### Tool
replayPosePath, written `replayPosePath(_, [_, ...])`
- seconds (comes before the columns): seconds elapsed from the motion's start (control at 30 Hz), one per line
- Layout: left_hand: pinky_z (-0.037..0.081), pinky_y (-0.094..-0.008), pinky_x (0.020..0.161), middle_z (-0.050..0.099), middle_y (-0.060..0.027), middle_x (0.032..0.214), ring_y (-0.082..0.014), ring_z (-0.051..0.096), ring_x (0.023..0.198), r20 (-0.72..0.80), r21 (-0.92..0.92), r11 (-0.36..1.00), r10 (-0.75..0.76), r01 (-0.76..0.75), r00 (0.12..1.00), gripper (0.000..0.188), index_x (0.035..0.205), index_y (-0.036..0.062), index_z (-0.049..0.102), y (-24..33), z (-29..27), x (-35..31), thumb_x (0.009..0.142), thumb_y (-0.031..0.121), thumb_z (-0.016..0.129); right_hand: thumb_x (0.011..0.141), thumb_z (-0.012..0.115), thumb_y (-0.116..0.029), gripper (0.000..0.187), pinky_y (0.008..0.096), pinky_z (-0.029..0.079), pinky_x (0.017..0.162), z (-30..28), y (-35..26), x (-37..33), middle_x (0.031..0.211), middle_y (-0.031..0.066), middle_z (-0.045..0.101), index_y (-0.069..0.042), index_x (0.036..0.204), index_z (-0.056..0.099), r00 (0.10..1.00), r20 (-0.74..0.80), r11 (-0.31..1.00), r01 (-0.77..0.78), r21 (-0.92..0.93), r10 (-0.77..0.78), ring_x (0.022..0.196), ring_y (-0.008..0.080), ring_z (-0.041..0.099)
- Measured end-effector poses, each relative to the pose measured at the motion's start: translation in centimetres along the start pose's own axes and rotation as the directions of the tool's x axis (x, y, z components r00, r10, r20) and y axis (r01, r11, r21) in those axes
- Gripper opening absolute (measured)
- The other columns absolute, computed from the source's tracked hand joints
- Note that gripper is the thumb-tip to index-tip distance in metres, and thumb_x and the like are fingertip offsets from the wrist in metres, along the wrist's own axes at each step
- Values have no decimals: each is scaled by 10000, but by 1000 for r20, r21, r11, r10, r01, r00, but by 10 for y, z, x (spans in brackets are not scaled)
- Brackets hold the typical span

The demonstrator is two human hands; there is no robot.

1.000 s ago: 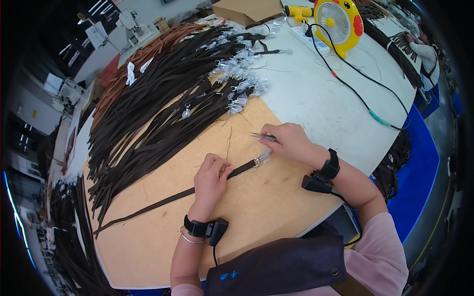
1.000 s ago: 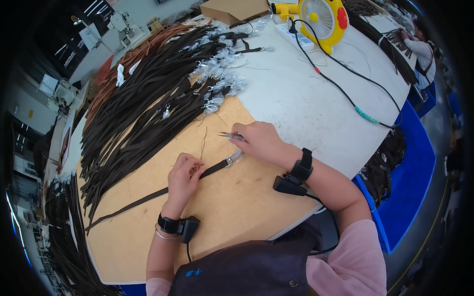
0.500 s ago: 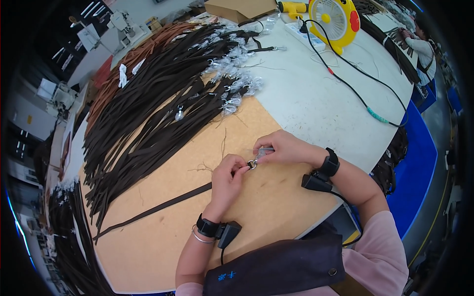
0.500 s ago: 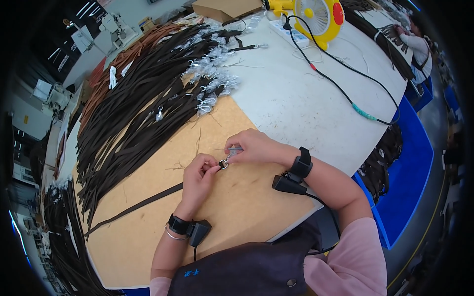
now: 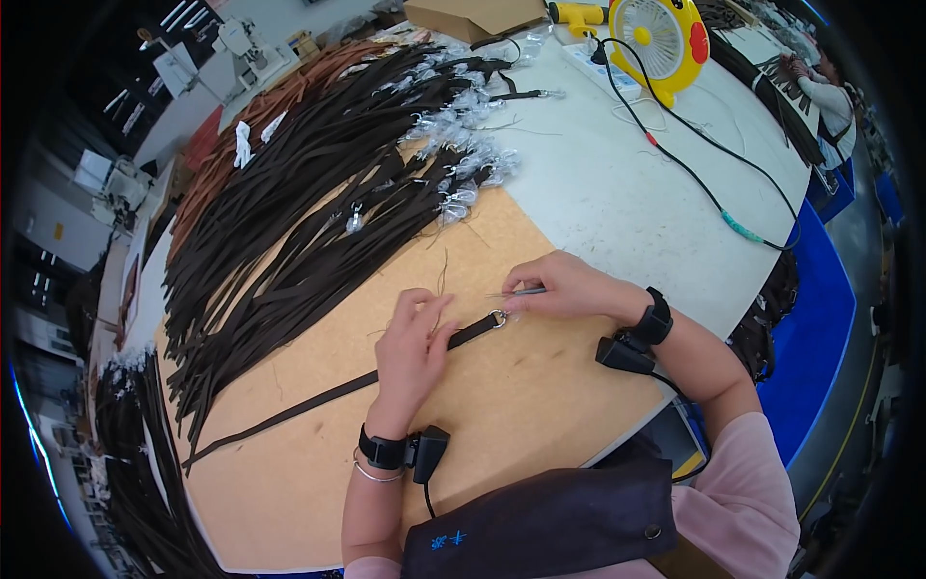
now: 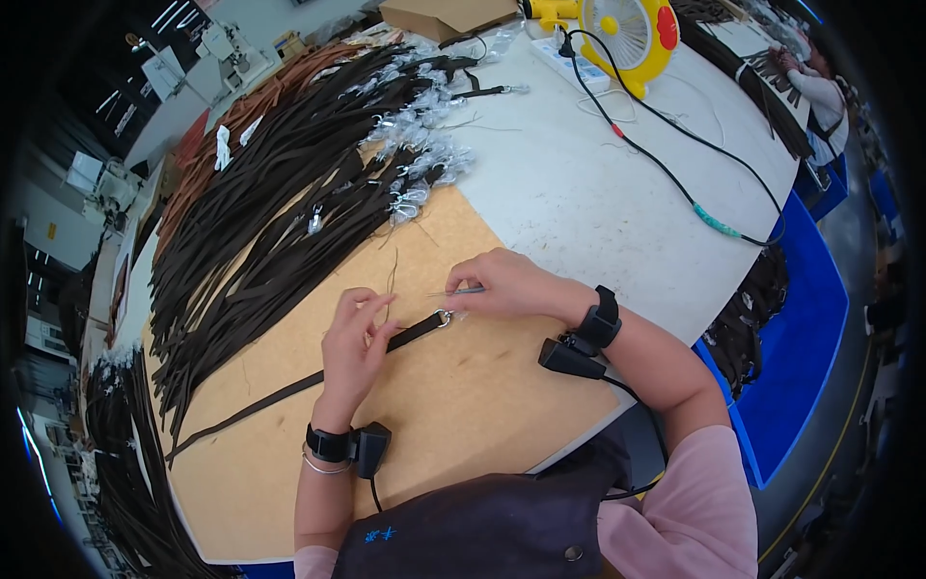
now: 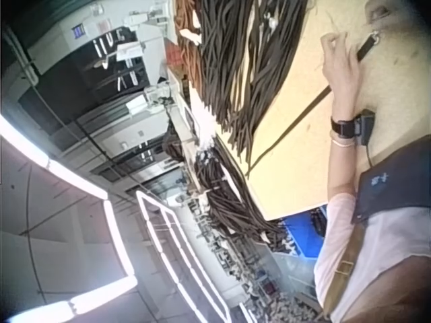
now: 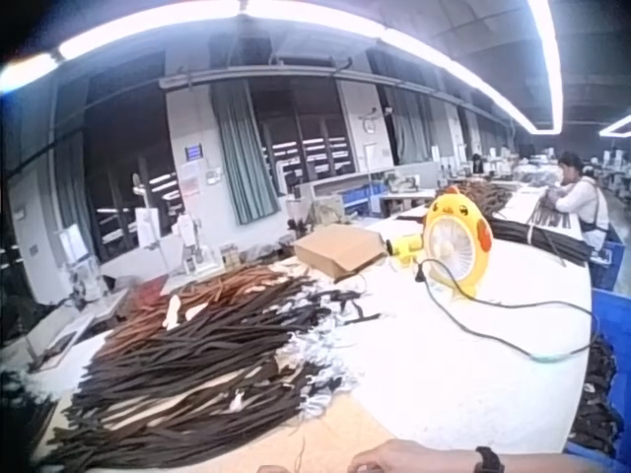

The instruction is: Attaching metal clips to brown leather straps and trimming excess thread.

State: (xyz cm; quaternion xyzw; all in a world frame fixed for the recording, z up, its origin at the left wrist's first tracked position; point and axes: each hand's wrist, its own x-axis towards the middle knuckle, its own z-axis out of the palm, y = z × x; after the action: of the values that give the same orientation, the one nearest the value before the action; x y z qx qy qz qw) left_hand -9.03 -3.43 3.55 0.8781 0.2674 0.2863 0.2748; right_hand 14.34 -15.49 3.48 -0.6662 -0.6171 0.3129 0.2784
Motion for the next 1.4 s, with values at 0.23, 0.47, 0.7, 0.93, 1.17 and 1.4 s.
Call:
replayPosePath(0.23, [515, -354, 599, 622, -56, 891, -245, 641, 694, 209, 124, 951, 253, -283, 945, 164, 976, 71, 716, 0, 19, -2, 814, 45, 705, 926, 636, -370, 278, 386, 508, 623, 10, -15, -10, 808, 85, 651, -116, 996, 724, 911, -196, 903, 291, -316, -362, 717, 287, 658])
replayPosePath(0.47, [500, -357, 548, 602, -66, 838, -263, 632, 651, 188, 173, 922, 314, -346, 931, 111, 863, 48, 656, 4, 25, 0, 787, -33, 652, 880, 677, -300, 195, 386, 506, 586, 14, -13, -9, 744, 66, 597, -117, 933, 715, 903, -52, 802, 352, -482, -427, 670, 269, 651])
replayPosePath(0.7, [495, -357, 548, 586, -79, 841, -272, 628, 662, 136, 114, 939, 309, -325, 941, 113, 864, 44, 618, 3, 30, 0, 801, -44, 651, 846, 692, -259, 155, 387, 509, 597, 18, -18, -7, 733, 67, 601, -106, 864, 707, 903, -52, 792, 344, -505, -426, 683, 270, 658])
replayPosePath(0.93, [491, -364, 579, 581, -105, 844, -298, 624, 703, 141, 80, 964, 241, -254, 960, 116, 880, 32, 611, -3, 26, -1, 813, -60, 638, 835, 699, -246, 145, 408, 512, 644, 16, -21, -2, 765, 79, 655, -105, 842, 731, 944, -42, 857, 277, -435, -327, 762, 289, 675])
replayPosePath(1.17, [508, -381, 615, 600, -105, 884, -312, 639, 731, 154, -18, 991, 130, -129, 979, 51, 911, 38, 631, -2, 22, 0, 865, 18, 643, 873, 680, -277, 195, 390, 495, 634, 19, -15, -11, 768, 71, 638, -141, 996, 745, 949, -107, 918, 250, -309, -295, 743, 277, 660])
replayPosePath(1.4, [526, -369, 591, 593, -101, 881, -276, 654, 744, 280, 77, 950, 272, -304, 921, 130, 964, 43, 642, 0, 16, 2, 836, 20, 650, 881, 679, -292, 228, 390, 482, 589, 22, -15, -9, 751, 65, 612, -122, 1022, 737, 919, -95, 861, 318, -397, -383, 681, 273, 641])
